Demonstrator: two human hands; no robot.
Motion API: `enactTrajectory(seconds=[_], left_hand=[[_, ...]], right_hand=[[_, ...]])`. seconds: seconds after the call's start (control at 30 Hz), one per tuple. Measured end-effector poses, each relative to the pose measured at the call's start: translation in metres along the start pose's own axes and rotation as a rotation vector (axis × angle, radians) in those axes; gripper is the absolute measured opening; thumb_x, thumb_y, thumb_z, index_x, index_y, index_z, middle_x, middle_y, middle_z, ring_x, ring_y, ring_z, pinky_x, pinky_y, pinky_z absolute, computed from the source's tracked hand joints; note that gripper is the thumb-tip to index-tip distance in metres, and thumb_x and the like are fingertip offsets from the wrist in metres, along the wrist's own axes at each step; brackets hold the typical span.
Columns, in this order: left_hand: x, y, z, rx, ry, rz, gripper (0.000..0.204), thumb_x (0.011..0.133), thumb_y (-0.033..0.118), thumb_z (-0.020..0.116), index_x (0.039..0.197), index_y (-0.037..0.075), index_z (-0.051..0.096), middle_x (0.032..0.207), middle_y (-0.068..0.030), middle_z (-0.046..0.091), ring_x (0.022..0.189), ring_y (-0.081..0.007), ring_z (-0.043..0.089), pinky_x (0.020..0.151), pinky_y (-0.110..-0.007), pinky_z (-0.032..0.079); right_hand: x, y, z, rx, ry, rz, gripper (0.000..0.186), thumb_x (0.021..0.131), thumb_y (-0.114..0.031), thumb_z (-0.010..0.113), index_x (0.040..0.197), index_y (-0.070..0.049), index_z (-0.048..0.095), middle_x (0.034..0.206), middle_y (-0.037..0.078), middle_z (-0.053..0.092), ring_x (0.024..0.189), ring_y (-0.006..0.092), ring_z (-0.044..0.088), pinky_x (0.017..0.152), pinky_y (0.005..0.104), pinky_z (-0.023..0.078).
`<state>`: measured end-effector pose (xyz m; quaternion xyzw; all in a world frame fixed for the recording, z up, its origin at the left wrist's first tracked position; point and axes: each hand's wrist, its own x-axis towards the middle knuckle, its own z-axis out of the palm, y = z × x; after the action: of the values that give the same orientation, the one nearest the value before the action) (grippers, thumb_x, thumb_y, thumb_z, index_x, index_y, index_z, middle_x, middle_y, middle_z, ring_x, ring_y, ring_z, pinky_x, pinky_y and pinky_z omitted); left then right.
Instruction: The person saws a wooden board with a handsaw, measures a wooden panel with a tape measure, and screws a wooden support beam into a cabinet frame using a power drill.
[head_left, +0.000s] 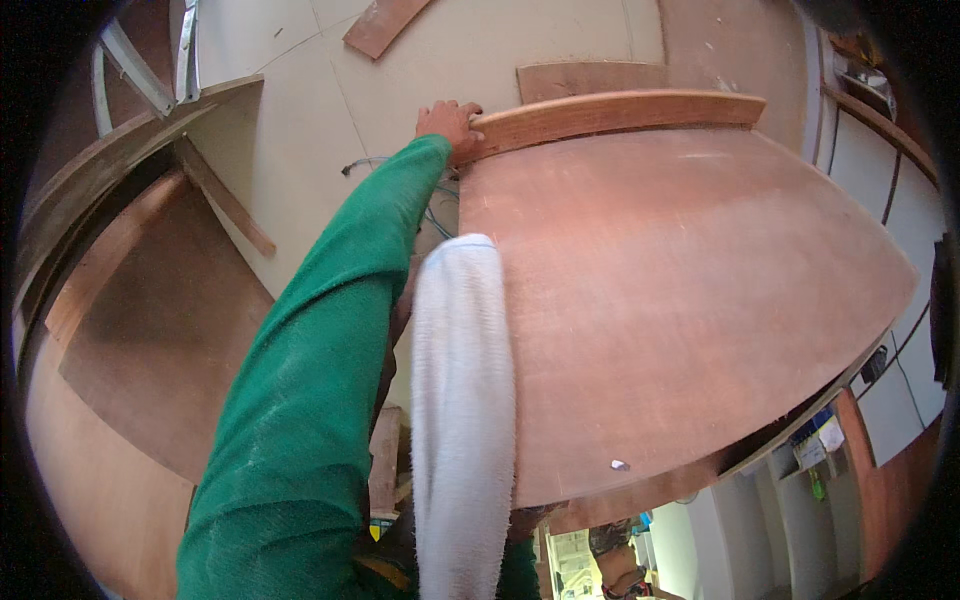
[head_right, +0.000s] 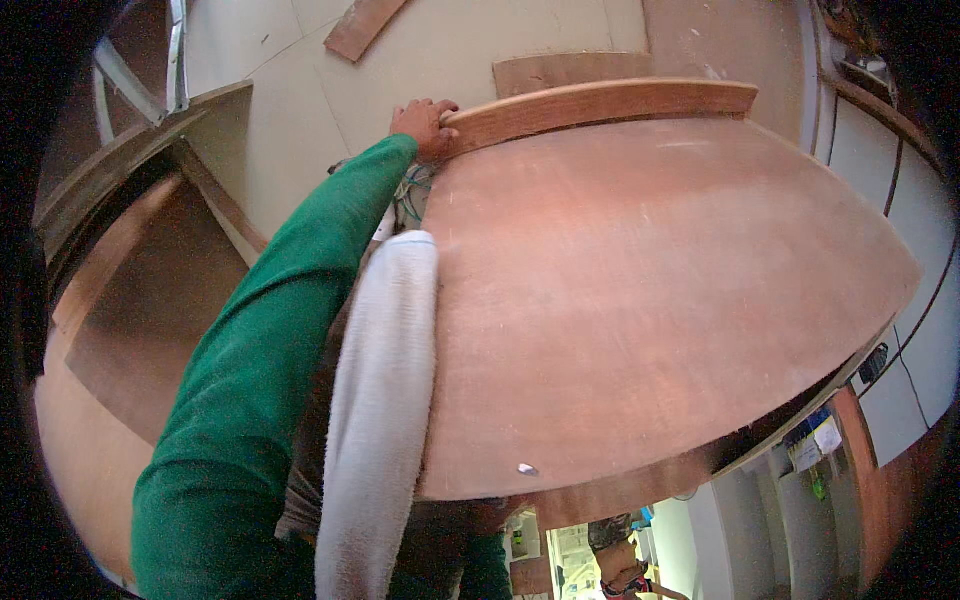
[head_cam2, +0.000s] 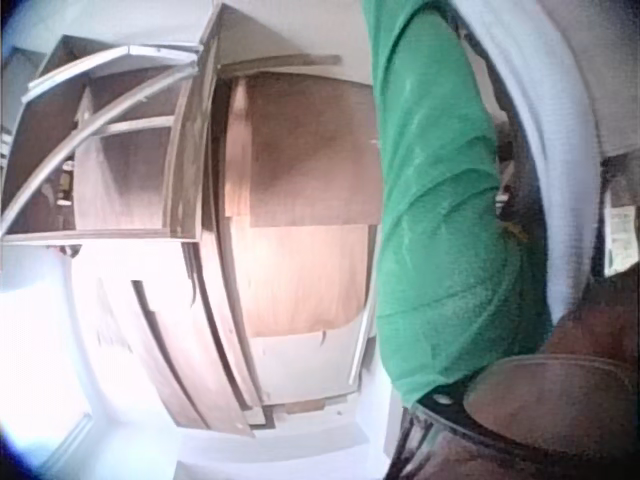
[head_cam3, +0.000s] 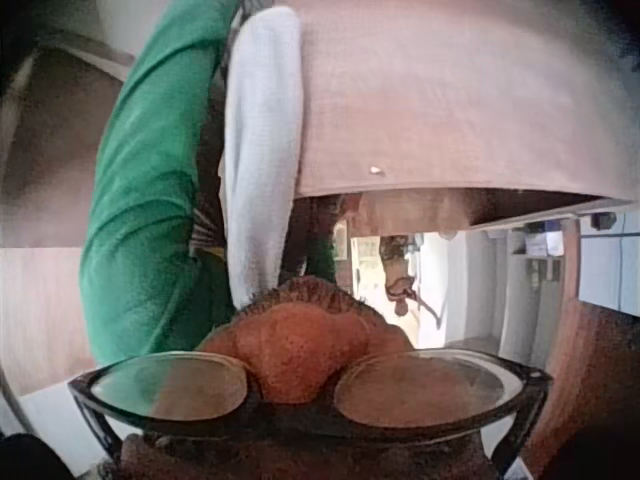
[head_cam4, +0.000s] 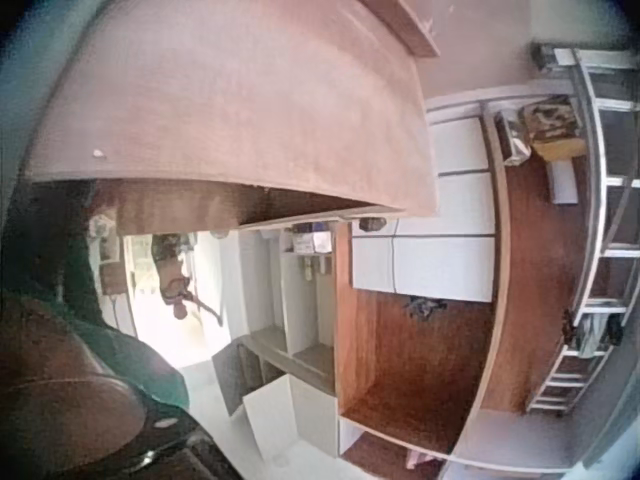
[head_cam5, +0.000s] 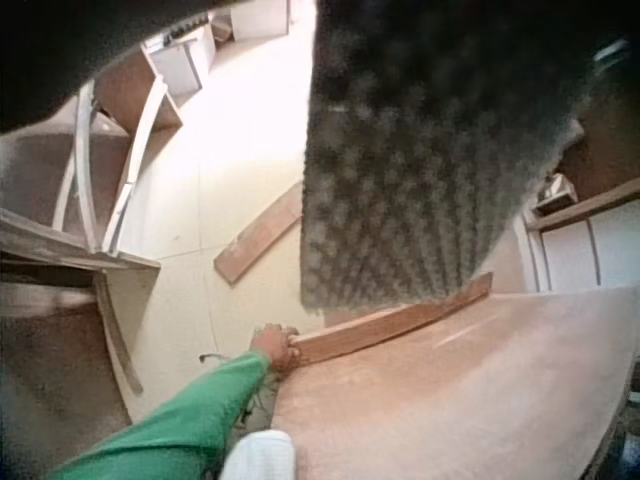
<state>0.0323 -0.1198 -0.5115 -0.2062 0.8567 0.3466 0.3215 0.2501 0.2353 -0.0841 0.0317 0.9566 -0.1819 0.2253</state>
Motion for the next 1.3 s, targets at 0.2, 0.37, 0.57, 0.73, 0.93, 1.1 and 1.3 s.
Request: enactTrajectory(seconds=[0.2, 0.37, 0.57, 0.73, 0.93, 1.1, 1.3], left_hand=[[-0.075, 0.007, -0.043, -0.11, 0.102, -0.059, 0.037, 0.096, 0.034, 0.07, 0.125, 0.012, 0.071, 0.119, -0.022, 0.073, 0.116, -0.0427, 0.069, 0.098, -0.054, 0.055], [-0.193, 0.126, -0.171, -0.062, 0.214, -0.107, 0.052, 0.099, 0.055, 0.057, 0.112, 0.007, 0.074, 0.11, -0.024, 0.076, 0.109, -0.042, 0.073, 0.095, -0.055, 0.056], [-0.412, 0.171, -0.301, -0.11, 0.242, -0.19, 0.064, 0.1, 0.063, 0.054, 0.106, 0.003, 0.075, 0.106, -0.0252, 0.076, 0.102, -0.0441, 0.072, 0.092, -0.054, 0.054], [-0.622, 0.159, -0.323, -0.859, -0.034, -0.201, 0.06, 0.108, 0.059, 0.053, 0.114, 0.004, 0.075, 0.1, -0.0055, 0.075, 0.083, -0.0158, 0.066, 0.077, -0.035, 0.053], [-0.715, 0.207, -0.34, -1.458, -0.494, -0.008, 0.071, 0.113, 0.058, 0.039, 0.151, 0.0, 0.054, 0.141, -0.0205, 0.067, 0.123, -0.0337, 0.069, 0.109, -0.046, 0.055], [-0.741, 0.27, -0.36, -1.312, -0.407, 0.186, 0.07, 0.109, 0.058, 0.052, 0.152, 0.002, 0.053, 0.138, -0.0169, 0.068, 0.123, -0.0263, 0.069, 0.106, -0.042, 0.056], [-0.705, 0.282, -0.356, -1.136, 0.061, 0.328, 0.057, 0.106, 0.036, 0.071, 0.147, 0.001, 0.056, 0.12, -0.0114, 0.072, 0.1, -0.0174, 0.072, 0.081, -0.034, 0.062]], right_hand=[[-0.024, 0.014, -0.003, 0.083, 0.005, -0.013, 0.058, 0.084, -0.027, 0.08, 0.135, -0.002, 0.069, 0.119, 0.019, 0.075, 0.112, 0.0399, 0.07, 0.095, 0.048, 0.056], [-0.032, 0.019, -0.013, 0.092, 0.117, 0.012, 0.062, 0.082, -0.028, 0.084, 0.136, -0.001, 0.068, 0.12, 0.019, 0.075, 0.112, 0.0384, 0.071, 0.095, 0.047, 0.056], [-0.057, 0.031, -0.036, 0.255, 0.185, 0.418, 0.068, 0.087, -0.04, 0.087, 0.136, 0.002, 0.065, 0.129, 0.022, 0.071, 0.12, 0.0378, 0.068, 0.103, 0.0466, 0.051], [-0.078, 0.024, -0.111, 0.499, 0.197, 0.468, 0.068, 0.089, -0.042, 0.086, 0.134, 0.004, 0.064, 0.139, 0.022, 0.068, 0.128, 0.0366, 0.064, 0.109, 0.0428, 0.047], [-0.122, 0.016, -0.217, 0.871, 0.118, 0.168, 0.059, 0.1, -0.04, 0.075, 0.137, 0.005, 0.062, 0.139, 0.018, 0.066, 0.129, 0.0294, 0.061, 0.11, 0.0397, 0.046], [-0.162, 0.042, -0.226, 0.8, 0.348, 0.271, 0.054, 0.095, -0.041, 0.078, 0.127, 0.002, 0.07, 0.126, 0.017, 0.073, 0.115, 0.0314, 0.069, 0.104, 0.0433, 0.051], [-0.226, 0.055, -0.214, 0.56, 0.524, 0.336, 0.052, 0.092, -0.043, 0.079, 0.122, -0.002, 0.074, 0.121, 0.02, 0.075, 0.113, 0.0369, 0.071, 0.099, 0.0472, 0.053]])
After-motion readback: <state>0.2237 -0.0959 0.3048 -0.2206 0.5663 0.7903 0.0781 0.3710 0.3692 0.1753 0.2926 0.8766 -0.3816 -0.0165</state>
